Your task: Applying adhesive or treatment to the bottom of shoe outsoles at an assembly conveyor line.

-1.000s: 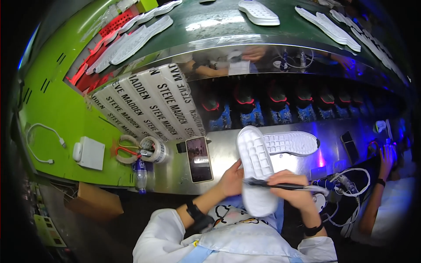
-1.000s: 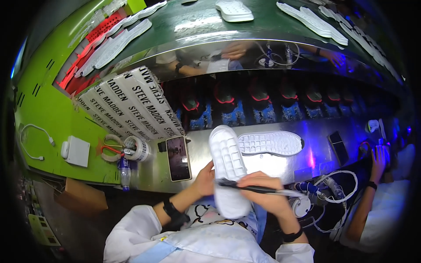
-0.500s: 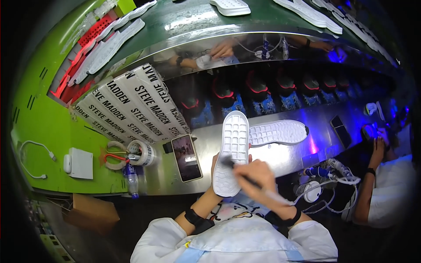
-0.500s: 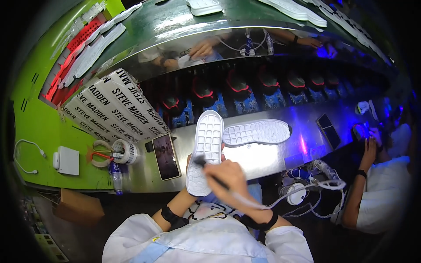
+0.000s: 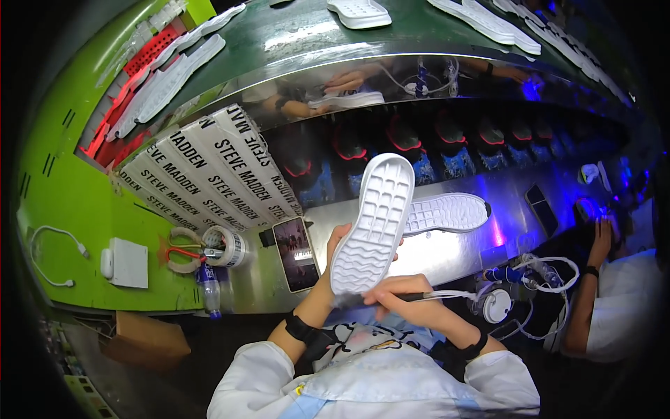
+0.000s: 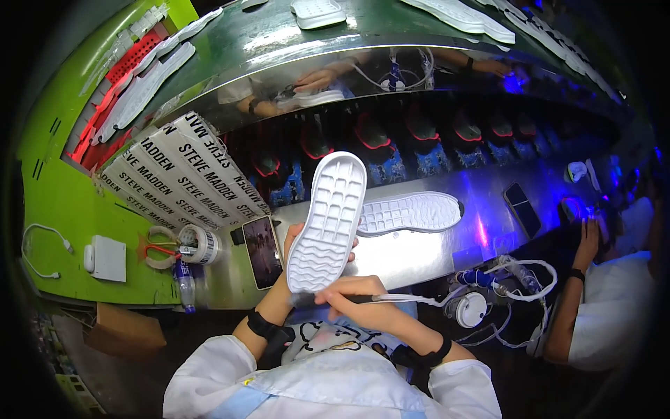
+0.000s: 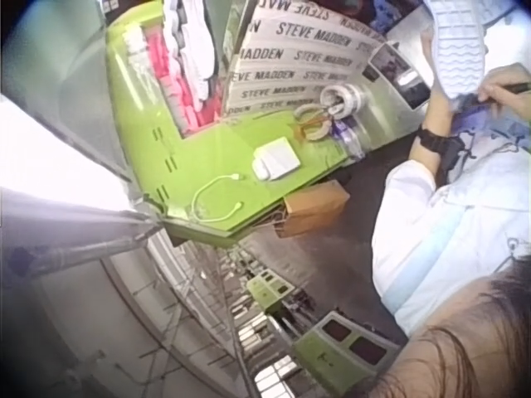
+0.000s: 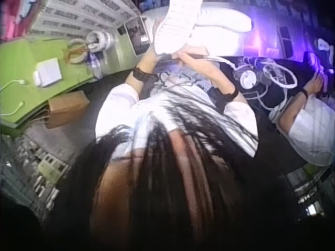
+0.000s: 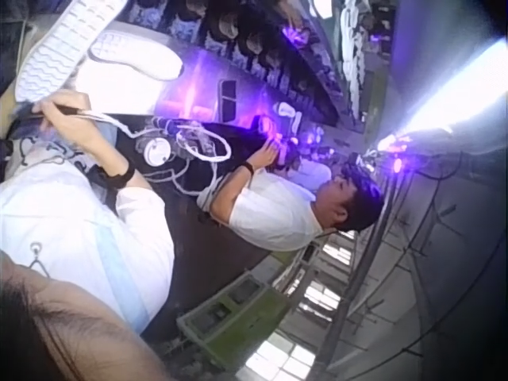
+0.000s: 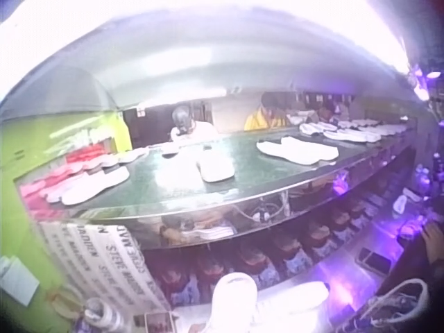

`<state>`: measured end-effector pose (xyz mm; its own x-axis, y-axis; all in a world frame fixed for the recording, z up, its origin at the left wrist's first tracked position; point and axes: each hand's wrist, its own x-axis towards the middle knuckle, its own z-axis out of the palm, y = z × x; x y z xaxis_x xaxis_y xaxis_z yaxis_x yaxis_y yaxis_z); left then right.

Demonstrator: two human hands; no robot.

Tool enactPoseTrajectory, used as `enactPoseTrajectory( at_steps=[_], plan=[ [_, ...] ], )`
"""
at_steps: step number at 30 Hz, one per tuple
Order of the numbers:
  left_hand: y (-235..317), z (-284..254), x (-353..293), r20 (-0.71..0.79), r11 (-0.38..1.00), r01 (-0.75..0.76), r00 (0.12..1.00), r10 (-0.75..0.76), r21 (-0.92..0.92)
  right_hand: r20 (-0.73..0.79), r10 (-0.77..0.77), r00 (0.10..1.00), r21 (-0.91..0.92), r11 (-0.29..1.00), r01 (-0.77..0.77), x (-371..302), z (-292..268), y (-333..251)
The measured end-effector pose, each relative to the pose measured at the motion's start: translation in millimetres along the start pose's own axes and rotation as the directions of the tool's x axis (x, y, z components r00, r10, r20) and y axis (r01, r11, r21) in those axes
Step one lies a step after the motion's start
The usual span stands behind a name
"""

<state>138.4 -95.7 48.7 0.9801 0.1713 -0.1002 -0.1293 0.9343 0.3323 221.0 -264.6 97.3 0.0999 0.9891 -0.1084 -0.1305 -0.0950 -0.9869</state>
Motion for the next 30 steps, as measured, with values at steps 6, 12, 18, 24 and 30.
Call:
enactPoseTrajectory(
  at_steps=[6, 12, 18, 24, 30],
  plan=[
    [7, 3, 4, 0.123, 0.955, 0.294, 0.950, -0.287, -0.041, 0.107, -0.255, 0.961, -0.202, 0.941, 0.273, 4, -15, -1],
    [3, 22, 10, -0.174, 0.914, 0.396, 0.910, -0.377, 0.091, 0.123, -0.503, 0.855, -0.397, 0.765, 0.507, -2, -16, -24],
    [-9, -18, -8, -0.178, 0.761, 0.400, 0.915, -0.361, 0.510, 0.194, -0.485, 0.853, -0.448, 0.730, 0.517, -10, -13, -45],
    [-4, 24, -26, -0.006, 0.644, 0.138, 0.979, -0.202, 0.753, 0.300, -0.257, 0.919, -0.491, 0.784, 0.380, -19, -45, -25],
    [21, 66, -9, -0.467, 0.640, 0.593, 0.798, -0.381, 0.490, 0.266, -0.214, 0.940, -0.553, 0.765, 0.331, -27, -57, -19]
  ],
)
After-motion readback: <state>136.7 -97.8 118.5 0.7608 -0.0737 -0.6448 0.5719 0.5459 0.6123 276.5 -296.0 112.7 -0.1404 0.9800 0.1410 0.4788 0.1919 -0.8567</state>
